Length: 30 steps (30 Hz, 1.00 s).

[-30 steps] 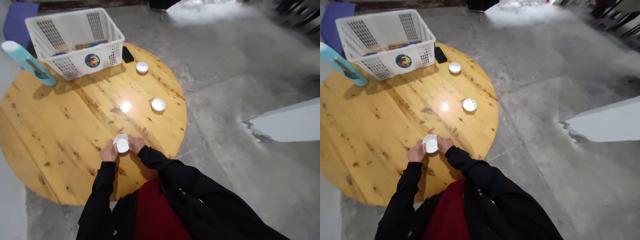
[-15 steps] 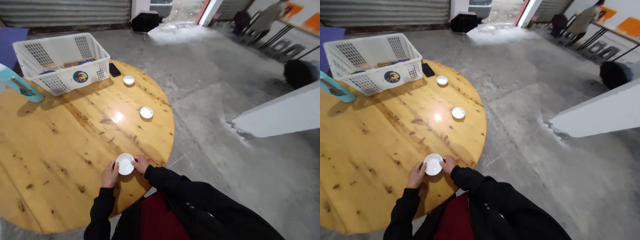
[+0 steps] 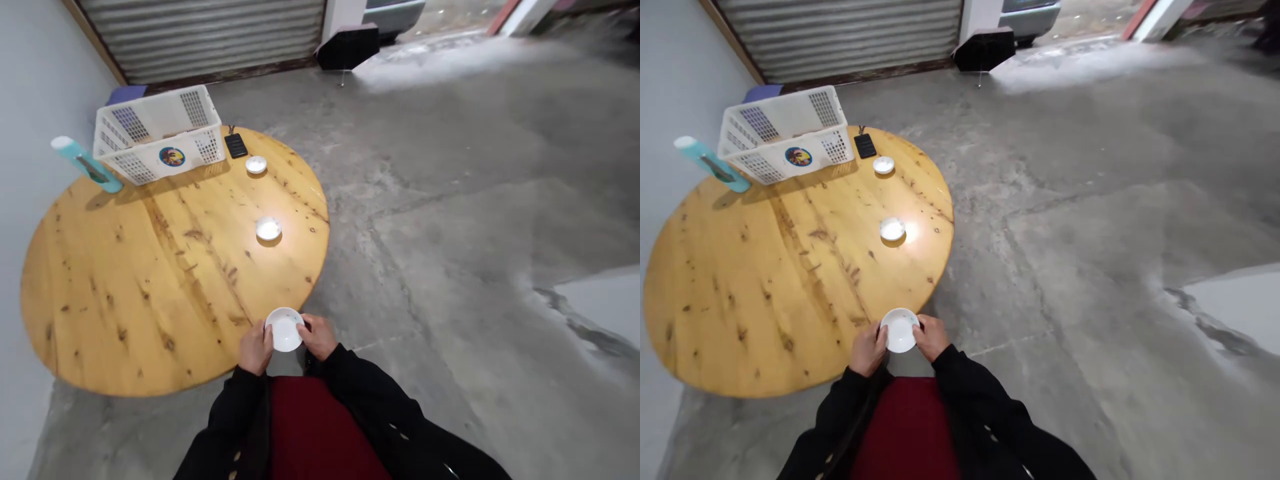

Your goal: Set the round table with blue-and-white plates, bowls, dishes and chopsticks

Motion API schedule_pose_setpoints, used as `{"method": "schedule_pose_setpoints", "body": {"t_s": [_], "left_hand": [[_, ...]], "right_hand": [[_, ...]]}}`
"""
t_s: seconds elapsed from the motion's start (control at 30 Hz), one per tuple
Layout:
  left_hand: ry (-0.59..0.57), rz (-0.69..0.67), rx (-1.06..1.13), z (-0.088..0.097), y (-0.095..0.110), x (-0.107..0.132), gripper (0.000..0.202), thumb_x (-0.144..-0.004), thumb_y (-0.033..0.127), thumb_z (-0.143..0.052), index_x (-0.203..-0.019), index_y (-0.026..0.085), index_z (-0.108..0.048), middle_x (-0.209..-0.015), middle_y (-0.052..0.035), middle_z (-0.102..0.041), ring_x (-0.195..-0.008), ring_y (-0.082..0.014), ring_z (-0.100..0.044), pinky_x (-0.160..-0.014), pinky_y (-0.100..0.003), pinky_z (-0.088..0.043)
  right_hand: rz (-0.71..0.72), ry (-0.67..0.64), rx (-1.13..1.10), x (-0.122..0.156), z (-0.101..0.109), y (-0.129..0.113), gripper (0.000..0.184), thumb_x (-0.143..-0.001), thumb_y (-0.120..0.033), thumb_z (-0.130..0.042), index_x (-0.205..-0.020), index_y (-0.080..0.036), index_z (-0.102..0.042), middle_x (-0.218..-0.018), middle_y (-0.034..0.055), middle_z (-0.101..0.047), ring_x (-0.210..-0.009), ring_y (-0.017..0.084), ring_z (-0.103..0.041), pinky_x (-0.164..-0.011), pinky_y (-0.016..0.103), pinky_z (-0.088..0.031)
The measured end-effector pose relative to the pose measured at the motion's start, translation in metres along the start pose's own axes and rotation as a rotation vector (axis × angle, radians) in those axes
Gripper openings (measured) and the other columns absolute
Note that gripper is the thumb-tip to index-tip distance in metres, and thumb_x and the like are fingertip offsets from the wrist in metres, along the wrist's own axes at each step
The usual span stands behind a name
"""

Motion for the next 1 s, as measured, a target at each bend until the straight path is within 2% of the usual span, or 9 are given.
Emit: {"method": "schedule_pose_setpoints", "body": {"t_s": [0.07,0.13,0.2,0.27,0.4,0.57,0.73,0.87,1.0], "left_hand": [[-0.020,-0.038,0.034,-0.018,0.050,-0.001,0.029,-0.099,0.028,-0.035,-0.091,0.019,-0.061,-0.091,-0.0109,-0.072,-0.087,-0.0228,-0.068,-0.071,-0.029,-0.040],[-0.050,-0.084,0.083,-0.033,0.091,-0.002,0.028,-0.098,0.027,-0.036,-0.088,0.019,-0.061,-0.087,-0.0092,-0.071,-0.084,-0.0215,-0.068,-0.071,-0.029,-0.040],[-0.073,-0.103,0.127,-0.043,0.119,-0.004,0.027,-0.097,0.028,-0.038,-0.085,0.020,-0.061,-0.082,-0.0073,-0.070,-0.081,-0.0204,-0.066,-0.070,-0.028,-0.039],[-0.077,-0.085,0.174,-0.047,0.132,-0.007,0.026,-0.096,0.030,-0.040,-0.083,0.020,-0.060,-0.079,-0.0050,-0.067,-0.077,-0.0189,-0.064,-0.068,-0.027,-0.038],[-0.018,-0.024,0.327,-0.040,0.137,-0.024,0.029,-0.095,0.033,-0.039,-0.083,0.020,-0.061,-0.075,-0.0017,-0.064,-0.071,-0.0156,-0.060,-0.066,-0.025,-0.038],[0.099,0.026,0.505,-0.020,0.134,-0.070,0.032,-0.095,0.036,-0.039,-0.096,0.019,-0.066,-0.080,-0.0016,-0.066,-0.073,-0.0150,-0.058,-0.067,-0.025,-0.041],[0.236,0.134,0.503,0.013,0.123,-0.125,0.032,-0.095,0.030,-0.041,-0.110,0.017,-0.066,-0.096,-0.0055,-0.069,-0.087,-0.0172,-0.060,-0.078,-0.027,-0.044],[0.327,0.244,0.434,0.044,0.105,-0.161,0.033,-0.095,0.028,-0.041,-0.115,0.017,-0.066,-0.097,-0.0075,-0.068,-0.092,-0.0197,-0.061,-0.084,-0.029,-0.044],[0.365,0.322,0.372,0.066,0.087,-0.195,0.037,-0.096,0.026,-0.039,-0.123,0.017,-0.063,-0.099,-0.0086,-0.067,-0.096,-0.0213,-0.060,-0.086,-0.031,-0.044]], "right_hand": [[-0.055,0.035,-0.039,0.016,0.041,0.033,0.028,-0.079,-0.031,-0.043,-0.074,-0.017,-0.067,-0.064,0.0037,-0.063,-0.060,0.016,-0.057,-0.059,0.025,-0.041],[-0.129,0.044,-0.093,0.031,0.073,0.062,0.032,-0.079,-0.036,-0.041,-0.076,-0.017,-0.067,-0.058,0.0029,-0.060,-0.055,0.017,-0.058,-0.055,0.025,-0.042],[-0.180,0.042,-0.144,0.040,0.094,0.083,0.034,-0.078,-0.040,-0.041,-0.075,-0.017,-0.066,-0.053,0.0015,-0.057,-0.051,0.017,-0.057,-0.051,0.025,-0.042],[-0.201,0.041,-0.185,0.040,0.106,0.095,0.036,-0.077,-0.043,-0.042,-0.075,-0.017,-0.066,-0.051,0.0009,-0.056,-0.049,0.016,-0.056,-0.049,0.024,-0.042],[-0.195,0.020,-0.234,0.012,0.115,0.099,0.039,-0.075,-0.046,-0.044,-0.077,-0.015,-0.067,-0.054,0.0016,-0.057,-0.048,0.016,-0.055,-0.047,0.024,-0.043],[-0.121,-0.026,-0.231,-0.062,0.130,0.083,0.037,-0.076,-0.045,-0.046,-0.081,-0.015,-0.068,-0.057,0.0011,-0.058,-0.049,0.015,-0.056,-0.049,0.024,-0.045],[0.003,-0.101,-0.130,-0.150,0.137,0.049,0.033,-0.077,-0.044,-0.047,-0.075,-0.016,-0.065,-0.060,0.0013,-0.057,-0.053,0.015,-0.055,-0.050,0.025,-0.045],[0.098,-0.170,-0.022,-0.213,0.127,0.016,0.032,-0.079,-0.043,-0.045,-0.066,-0.018,-0.060,-0.057,0.0011,-0.053,-0.057,0.016,-0.056,-0.054,0.025,-0.045],[0.162,-0.169,0.088,-0.264,0.114,-0.012,0.030,-0.080,-0.040,-0.045,-0.072,-0.017,-0.063,-0.065,0.0032,-0.057,-0.067,0.019,-0.060,-0.060,0.026,-0.046]]}}
Point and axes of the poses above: each hand's wrist, its own x-axis away from the middle knuckle, its own z-axis out of the back of the hand, y = z × x, the point moved 8 cm from there along -x, towards the middle knuckle
